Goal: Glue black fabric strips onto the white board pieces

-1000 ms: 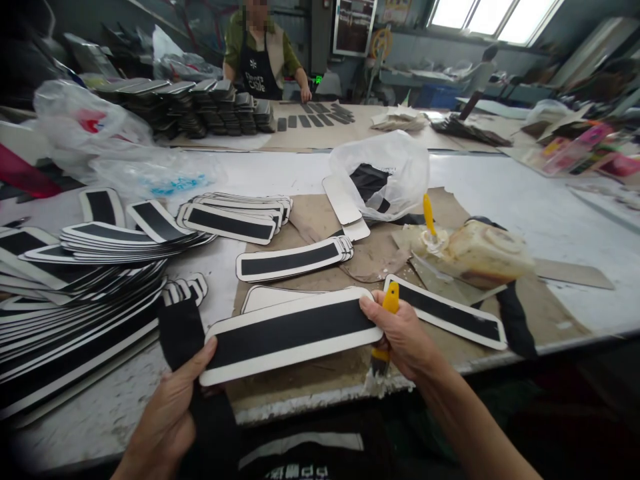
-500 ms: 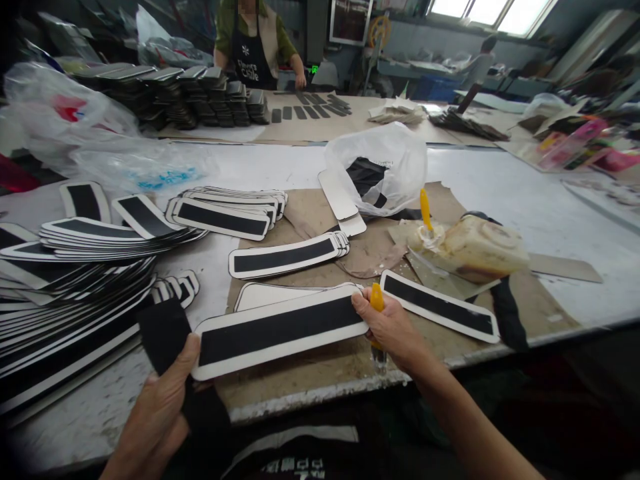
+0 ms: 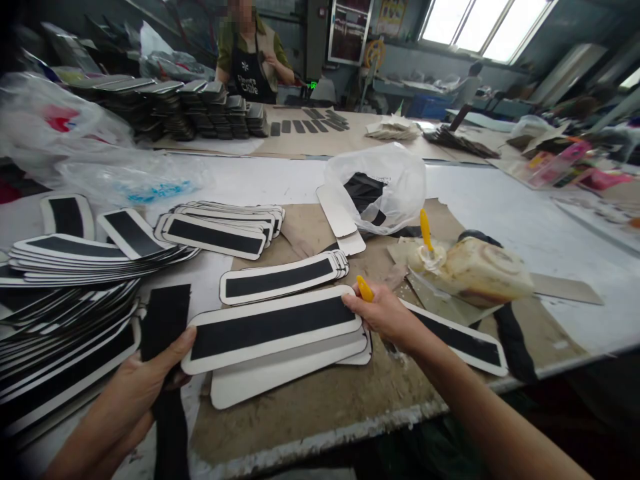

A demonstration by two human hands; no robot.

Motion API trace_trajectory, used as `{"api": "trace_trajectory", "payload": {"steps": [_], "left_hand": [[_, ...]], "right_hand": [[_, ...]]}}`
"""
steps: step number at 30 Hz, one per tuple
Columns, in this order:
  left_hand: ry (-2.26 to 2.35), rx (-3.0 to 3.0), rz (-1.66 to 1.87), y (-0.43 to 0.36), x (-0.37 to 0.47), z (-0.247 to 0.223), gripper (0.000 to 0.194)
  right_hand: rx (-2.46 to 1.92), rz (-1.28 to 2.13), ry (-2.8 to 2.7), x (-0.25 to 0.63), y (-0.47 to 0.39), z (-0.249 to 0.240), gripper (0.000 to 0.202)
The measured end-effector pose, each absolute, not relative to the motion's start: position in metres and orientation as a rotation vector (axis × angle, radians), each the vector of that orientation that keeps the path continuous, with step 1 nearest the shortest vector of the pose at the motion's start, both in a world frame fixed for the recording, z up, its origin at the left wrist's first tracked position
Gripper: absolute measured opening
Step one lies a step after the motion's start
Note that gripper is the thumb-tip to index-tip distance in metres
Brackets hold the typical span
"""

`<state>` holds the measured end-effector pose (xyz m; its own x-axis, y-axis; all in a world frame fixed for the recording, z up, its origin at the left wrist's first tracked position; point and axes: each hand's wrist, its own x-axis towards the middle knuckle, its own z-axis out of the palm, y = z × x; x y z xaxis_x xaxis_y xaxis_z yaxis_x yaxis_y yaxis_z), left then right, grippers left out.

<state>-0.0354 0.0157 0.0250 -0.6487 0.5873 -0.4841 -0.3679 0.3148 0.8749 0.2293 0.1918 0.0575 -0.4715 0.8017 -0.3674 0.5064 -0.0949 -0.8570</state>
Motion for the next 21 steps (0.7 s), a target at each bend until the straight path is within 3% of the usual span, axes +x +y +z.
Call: {"api": "trace_trajectory", "payload": {"steps": [5,15,21], "left_hand": [[1.726,0.238,1.417,0.041,-0.051,0.027,0.040],[1.755,0.274,1.390,0.063,-0.061,0.026,0.043],[1.830,0.203,1.462,0.067,-0.063,0.020,0.043]], "right_hand": [[-1.458,1.759,-1.890,0.215,0.218,0.057,0.043],[-1.529,1.532,-2.026,0.190,0.247,0.052,0.038],[-1.547,1.644,-1.853,0.183,0.253,0.049,0.036]]}}
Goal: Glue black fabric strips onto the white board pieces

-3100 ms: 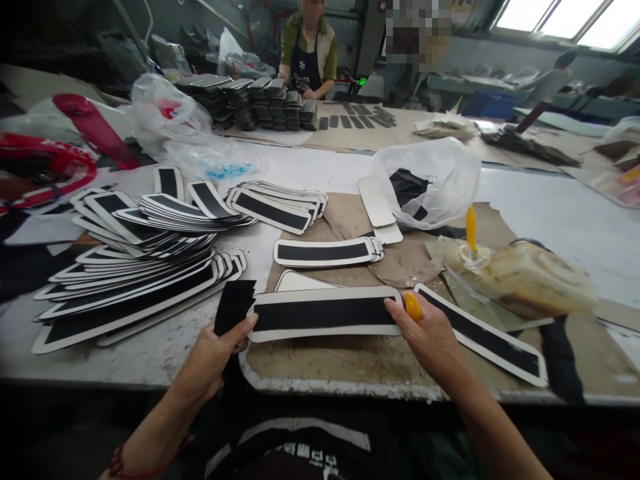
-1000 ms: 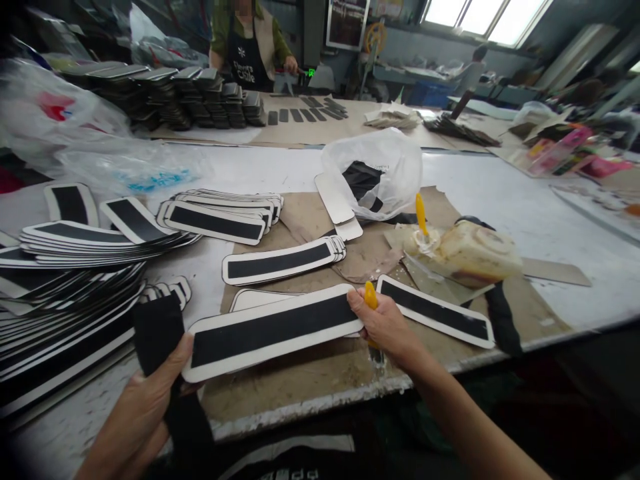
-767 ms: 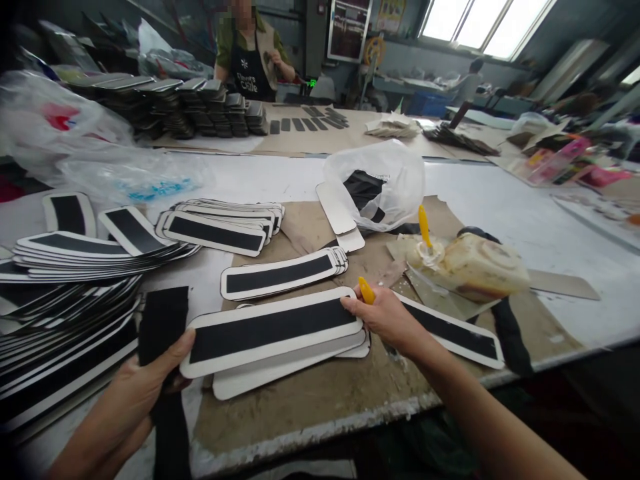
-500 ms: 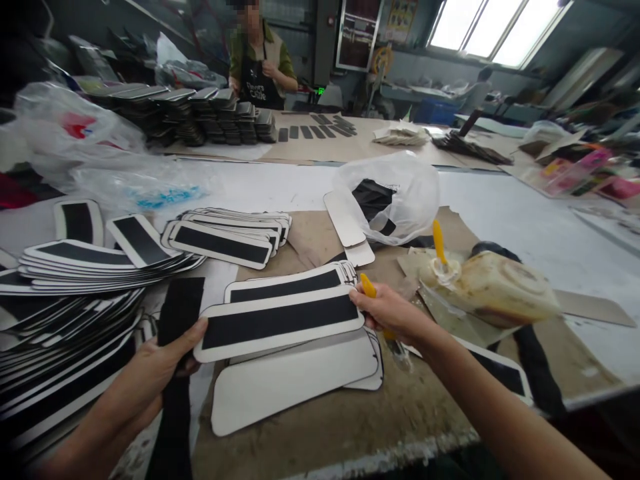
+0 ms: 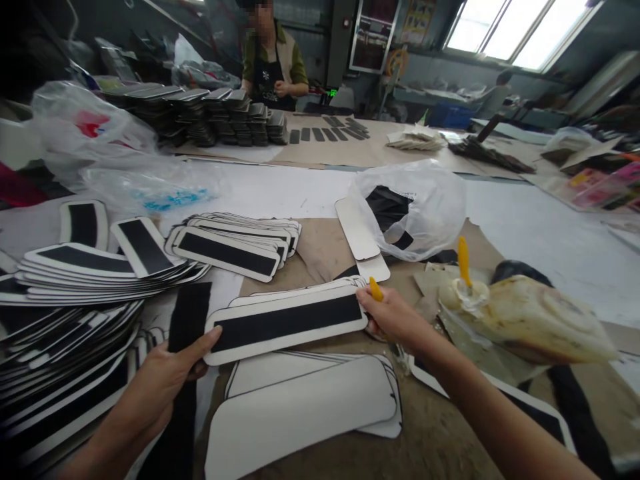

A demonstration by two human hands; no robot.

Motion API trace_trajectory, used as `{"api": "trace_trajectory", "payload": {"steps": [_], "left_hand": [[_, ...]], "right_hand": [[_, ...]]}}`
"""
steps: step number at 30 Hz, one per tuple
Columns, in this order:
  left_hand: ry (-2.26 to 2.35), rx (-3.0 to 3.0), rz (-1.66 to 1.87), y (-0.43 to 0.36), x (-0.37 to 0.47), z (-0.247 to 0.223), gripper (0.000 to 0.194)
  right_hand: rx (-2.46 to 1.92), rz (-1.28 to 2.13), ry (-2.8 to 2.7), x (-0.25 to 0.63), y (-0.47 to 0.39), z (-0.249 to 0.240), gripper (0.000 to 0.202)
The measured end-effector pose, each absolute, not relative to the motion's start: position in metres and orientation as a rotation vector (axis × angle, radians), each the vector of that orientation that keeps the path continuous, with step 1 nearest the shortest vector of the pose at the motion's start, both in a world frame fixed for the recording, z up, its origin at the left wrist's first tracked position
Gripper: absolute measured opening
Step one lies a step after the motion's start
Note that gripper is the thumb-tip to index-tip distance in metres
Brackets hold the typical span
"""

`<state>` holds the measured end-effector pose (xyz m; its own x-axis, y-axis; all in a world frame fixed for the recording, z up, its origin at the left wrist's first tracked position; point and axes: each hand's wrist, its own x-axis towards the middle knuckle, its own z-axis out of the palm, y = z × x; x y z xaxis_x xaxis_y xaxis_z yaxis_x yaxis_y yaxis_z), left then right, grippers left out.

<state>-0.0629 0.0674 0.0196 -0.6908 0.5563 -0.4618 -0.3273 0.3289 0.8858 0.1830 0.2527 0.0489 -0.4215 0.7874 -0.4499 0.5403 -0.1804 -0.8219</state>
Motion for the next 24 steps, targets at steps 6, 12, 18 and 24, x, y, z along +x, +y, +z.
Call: {"api": "trace_trajectory", "payload": {"steps": [6,12,18,24], "left_hand": [[1.833,0.138,1.439,0.0674,-0.0675,0.0096,0.037],[1.824,0.084,1.449,0.0689,-0.0688,0.0090,0.046],[1.856,0.131,1.426,0.0707,-0.0672,0.0119,0.041],[1.891,0.283,1.452,0.0765,-0.0658,0.0141,0.038]], "right_hand": [[-1.469,1.715,-1.782,0.1831,0.2576,0.0502,0.044],[-1.444,1.700,-1.843,0.1835,0.2584,0.0472,0.043],[-1.503,1.605,-1.904,0.1844,0.2600,0.0417,0.035],[-1.499,1.275,-2.186,0.1855,0.2625,0.0453,0.030]]}}
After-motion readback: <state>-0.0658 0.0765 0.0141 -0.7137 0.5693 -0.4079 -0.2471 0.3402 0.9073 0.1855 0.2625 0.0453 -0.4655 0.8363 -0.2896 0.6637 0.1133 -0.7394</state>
